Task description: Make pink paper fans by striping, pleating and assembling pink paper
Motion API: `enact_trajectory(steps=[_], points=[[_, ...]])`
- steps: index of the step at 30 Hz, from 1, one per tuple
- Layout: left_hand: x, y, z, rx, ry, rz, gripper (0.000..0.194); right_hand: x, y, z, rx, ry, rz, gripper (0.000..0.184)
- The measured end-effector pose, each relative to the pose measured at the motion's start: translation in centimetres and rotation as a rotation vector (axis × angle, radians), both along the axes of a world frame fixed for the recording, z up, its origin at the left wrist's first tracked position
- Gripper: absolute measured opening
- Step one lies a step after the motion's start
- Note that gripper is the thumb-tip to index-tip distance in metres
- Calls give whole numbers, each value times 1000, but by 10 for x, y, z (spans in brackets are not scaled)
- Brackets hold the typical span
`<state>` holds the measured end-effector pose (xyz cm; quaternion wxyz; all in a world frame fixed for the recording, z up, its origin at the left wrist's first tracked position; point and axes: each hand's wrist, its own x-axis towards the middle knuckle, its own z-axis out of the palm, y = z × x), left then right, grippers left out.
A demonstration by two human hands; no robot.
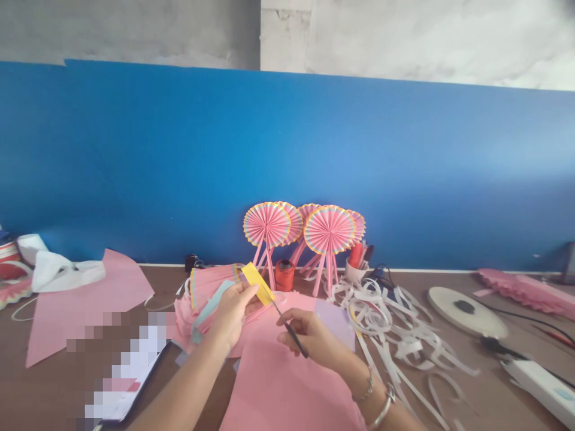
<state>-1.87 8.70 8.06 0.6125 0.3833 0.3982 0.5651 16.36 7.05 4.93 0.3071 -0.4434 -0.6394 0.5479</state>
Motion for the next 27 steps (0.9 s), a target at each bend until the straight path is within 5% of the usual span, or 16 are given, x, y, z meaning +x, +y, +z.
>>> enact_trajectory(steps=[27], points=[[0, -1, 1, 11, 11, 6, 31, 0, 0, 4, -19, -39, -47, 24]])
